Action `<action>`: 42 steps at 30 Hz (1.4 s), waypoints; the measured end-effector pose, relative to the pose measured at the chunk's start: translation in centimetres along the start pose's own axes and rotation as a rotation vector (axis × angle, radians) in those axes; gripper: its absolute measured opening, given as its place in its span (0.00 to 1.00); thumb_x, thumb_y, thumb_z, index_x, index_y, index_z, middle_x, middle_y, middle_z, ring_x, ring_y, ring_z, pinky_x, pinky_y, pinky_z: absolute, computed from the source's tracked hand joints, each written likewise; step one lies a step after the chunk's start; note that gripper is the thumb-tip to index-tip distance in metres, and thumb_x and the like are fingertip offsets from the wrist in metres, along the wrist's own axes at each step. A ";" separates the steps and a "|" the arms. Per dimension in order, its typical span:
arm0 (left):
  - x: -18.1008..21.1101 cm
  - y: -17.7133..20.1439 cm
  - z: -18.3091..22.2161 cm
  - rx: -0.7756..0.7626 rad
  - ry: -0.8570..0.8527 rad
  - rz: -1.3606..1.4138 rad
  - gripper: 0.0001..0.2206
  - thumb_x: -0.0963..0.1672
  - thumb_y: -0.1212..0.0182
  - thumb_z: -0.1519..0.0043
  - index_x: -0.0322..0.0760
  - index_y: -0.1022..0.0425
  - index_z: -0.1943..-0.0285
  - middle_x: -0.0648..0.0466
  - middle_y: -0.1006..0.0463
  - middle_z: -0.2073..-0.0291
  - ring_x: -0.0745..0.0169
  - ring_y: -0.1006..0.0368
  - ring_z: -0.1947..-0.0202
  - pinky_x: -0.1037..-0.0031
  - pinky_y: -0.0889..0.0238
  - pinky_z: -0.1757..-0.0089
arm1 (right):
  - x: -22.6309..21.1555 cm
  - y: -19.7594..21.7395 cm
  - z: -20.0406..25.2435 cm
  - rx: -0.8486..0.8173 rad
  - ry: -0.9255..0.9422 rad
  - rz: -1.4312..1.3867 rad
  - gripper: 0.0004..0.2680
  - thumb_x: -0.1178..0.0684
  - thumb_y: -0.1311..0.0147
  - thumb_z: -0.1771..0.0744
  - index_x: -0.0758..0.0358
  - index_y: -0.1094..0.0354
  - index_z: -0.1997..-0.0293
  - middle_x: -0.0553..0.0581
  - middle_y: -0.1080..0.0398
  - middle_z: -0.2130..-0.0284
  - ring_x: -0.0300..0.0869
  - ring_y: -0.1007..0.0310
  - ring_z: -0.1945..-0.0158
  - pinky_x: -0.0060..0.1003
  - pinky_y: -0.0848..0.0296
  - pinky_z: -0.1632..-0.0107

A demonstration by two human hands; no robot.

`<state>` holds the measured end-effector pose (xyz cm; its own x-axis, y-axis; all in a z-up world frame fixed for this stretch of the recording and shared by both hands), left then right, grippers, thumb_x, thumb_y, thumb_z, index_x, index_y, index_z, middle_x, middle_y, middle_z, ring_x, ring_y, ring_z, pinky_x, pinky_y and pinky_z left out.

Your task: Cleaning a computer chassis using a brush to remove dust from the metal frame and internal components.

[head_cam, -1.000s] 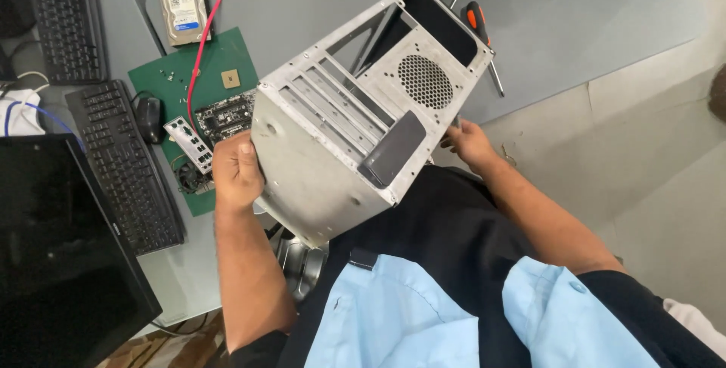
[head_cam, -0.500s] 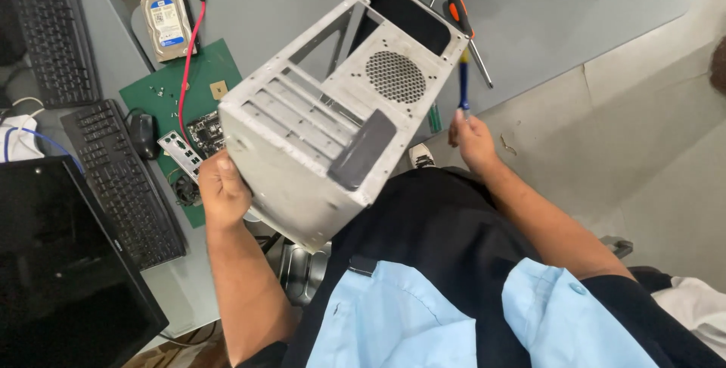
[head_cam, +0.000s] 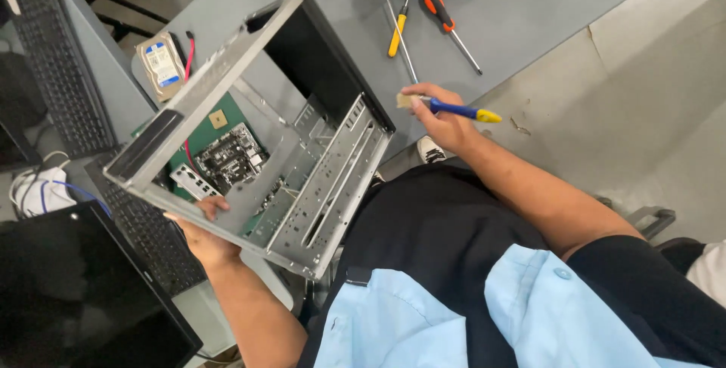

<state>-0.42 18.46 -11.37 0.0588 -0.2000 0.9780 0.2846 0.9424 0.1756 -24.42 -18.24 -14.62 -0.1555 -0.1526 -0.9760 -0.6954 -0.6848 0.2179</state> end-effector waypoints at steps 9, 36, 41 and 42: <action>-1.2 0.4 0.8 -0.081 -0.139 0.132 0.24 0.58 0.76 0.37 0.44 0.47 0.78 0.53 0.39 0.81 0.62 0.41 0.74 0.78 0.49 0.62 | -8.0 -3.7 -4.7 -0.149 0.296 0.201 0.09 0.53 0.51 0.36 0.59 0.35 0.53 0.64 0.29 0.70 0.60 0.30 0.66 0.49 0.31 0.62; 1.4 -1.2 0.4 -0.010 0.000 -0.066 0.30 0.58 0.80 0.37 0.41 0.44 0.84 0.46 0.35 0.87 0.63 0.47 0.88 0.82 0.49 0.77 | -8.7 -5.7 -9.8 -0.324 0.538 0.477 0.04 0.52 0.50 0.35 0.56 0.40 0.66 0.56 0.33 0.76 0.54 0.30 0.69 0.43 0.32 0.64; 1.5 -1.5 0.3 -0.038 0.046 -0.227 0.36 0.58 0.86 0.39 0.40 0.31 0.81 0.49 0.42 0.95 0.67 0.51 0.95 0.88 0.52 0.85 | -13.6 -5.5 -11.6 -0.141 0.786 0.488 0.01 0.55 0.54 0.34 0.57 0.39 0.61 0.54 0.35 0.76 0.52 0.30 0.70 0.36 0.31 0.63; 1.5 -1.3 0.4 -0.021 0.057 -0.256 0.36 0.59 0.86 0.39 0.41 0.30 0.82 0.49 0.43 0.96 0.66 0.52 0.95 0.87 0.52 0.86 | -12.4 -5.8 -11.0 -0.171 0.757 0.461 0.02 0.54 0.53 0.34 0.57 0.40 0.62 0.55 0.35 0.76 0.53 0.30 0.70 0.39 0.31 0.63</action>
<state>-1.06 17.00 -10.10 0.0358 -0.4465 0.8941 0.3169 0.8536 0.4135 -10.71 -20.18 -3.77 0.1527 -0.8248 -0.5444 -0.5550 -0.5274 0.6433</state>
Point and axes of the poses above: each hand's wrist, its own z-axis away from the middle knuckle, its own y-axis out of the back of the hand, x = y × z, the point moved 9 cm from there along -z, towards the middle knuckle
